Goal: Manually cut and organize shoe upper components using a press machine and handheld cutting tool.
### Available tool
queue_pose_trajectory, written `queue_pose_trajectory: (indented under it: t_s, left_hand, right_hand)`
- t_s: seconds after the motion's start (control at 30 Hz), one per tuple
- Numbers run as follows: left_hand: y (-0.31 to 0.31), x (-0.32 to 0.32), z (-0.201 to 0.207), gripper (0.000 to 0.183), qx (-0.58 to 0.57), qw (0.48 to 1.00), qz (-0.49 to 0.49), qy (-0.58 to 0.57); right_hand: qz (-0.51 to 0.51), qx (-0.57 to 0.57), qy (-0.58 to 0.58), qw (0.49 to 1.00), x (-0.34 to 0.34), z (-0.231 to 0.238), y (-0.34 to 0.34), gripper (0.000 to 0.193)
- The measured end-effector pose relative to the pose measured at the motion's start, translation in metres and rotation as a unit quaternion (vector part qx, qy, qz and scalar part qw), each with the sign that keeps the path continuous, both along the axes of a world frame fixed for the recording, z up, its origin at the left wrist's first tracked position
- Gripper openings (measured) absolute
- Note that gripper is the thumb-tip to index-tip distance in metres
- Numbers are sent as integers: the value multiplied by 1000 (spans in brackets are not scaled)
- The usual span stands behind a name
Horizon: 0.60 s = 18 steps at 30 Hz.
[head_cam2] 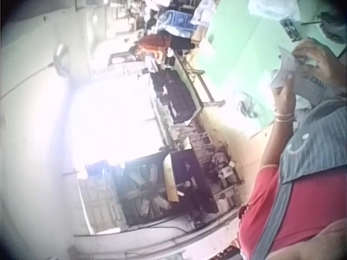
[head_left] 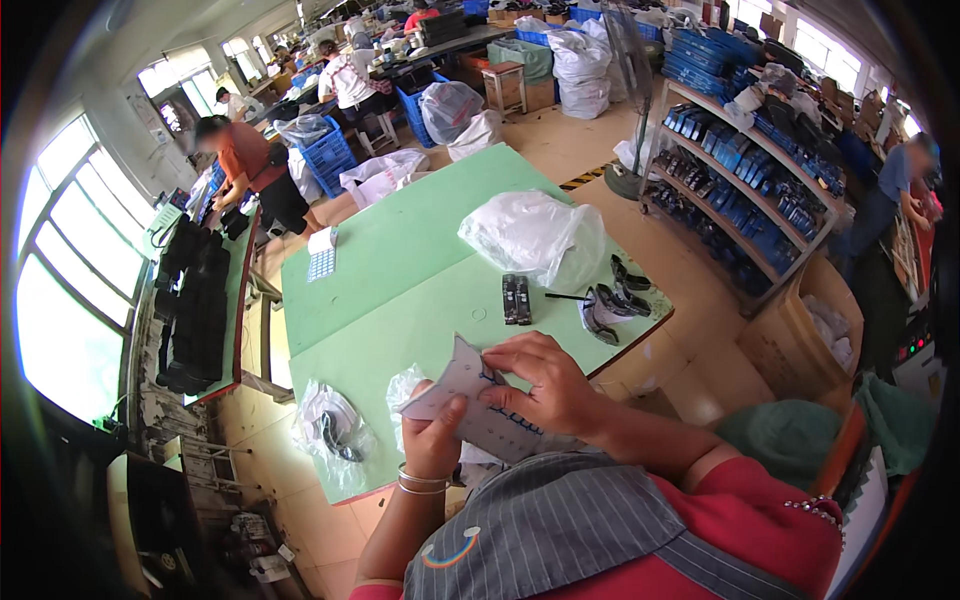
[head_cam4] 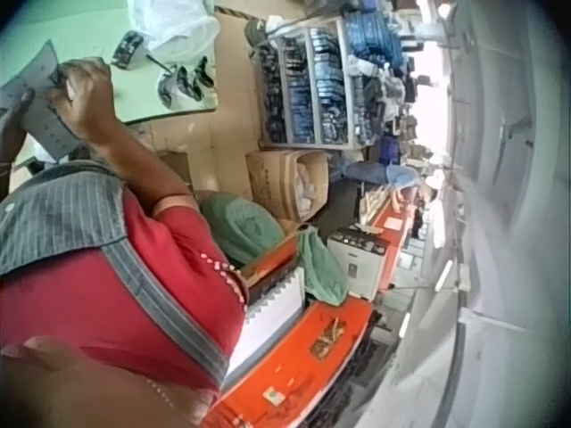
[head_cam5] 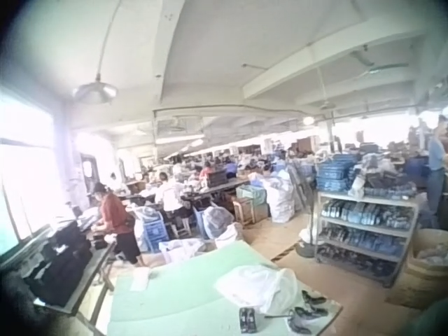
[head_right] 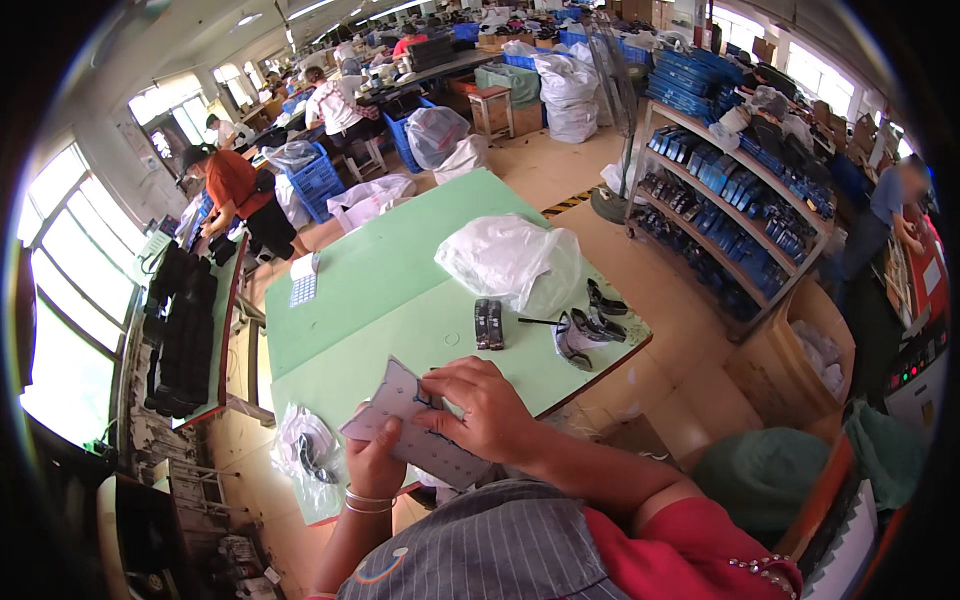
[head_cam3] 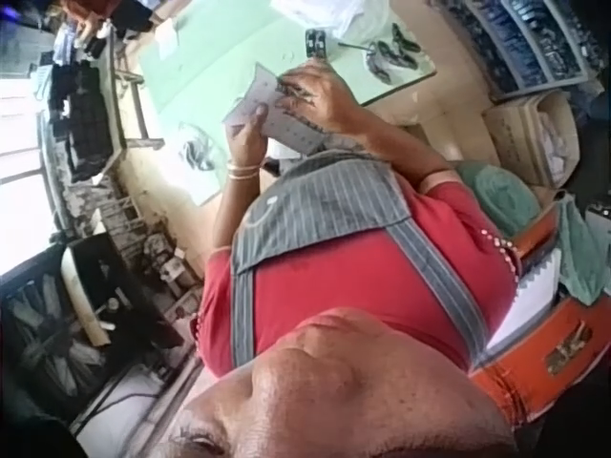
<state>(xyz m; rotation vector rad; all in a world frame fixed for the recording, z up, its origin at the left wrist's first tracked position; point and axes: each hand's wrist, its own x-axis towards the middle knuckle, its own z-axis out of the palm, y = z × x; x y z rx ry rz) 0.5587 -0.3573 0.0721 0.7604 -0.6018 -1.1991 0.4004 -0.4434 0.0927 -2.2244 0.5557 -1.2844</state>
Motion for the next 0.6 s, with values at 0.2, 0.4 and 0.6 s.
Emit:
queue_pose_trajectory:
  t_s: [0.2, 0.4, 0.6]
  left_hand:
    - [5, 6, -8, 15, 19, 988, 28, -149]
    - [9, 3, -3, 18, 38, 982, 33, -180]
    - [13, -3, -14, 16, 46, 978, 33, -200]
  right_hand:
    - [108, 111, 32, 987, 3, -8, -10, 21]
    - [165, 107, 51, 979, -2, -13, -14, 20]
    - [231, 141, 46, 962, -6, -30, -22, 18]
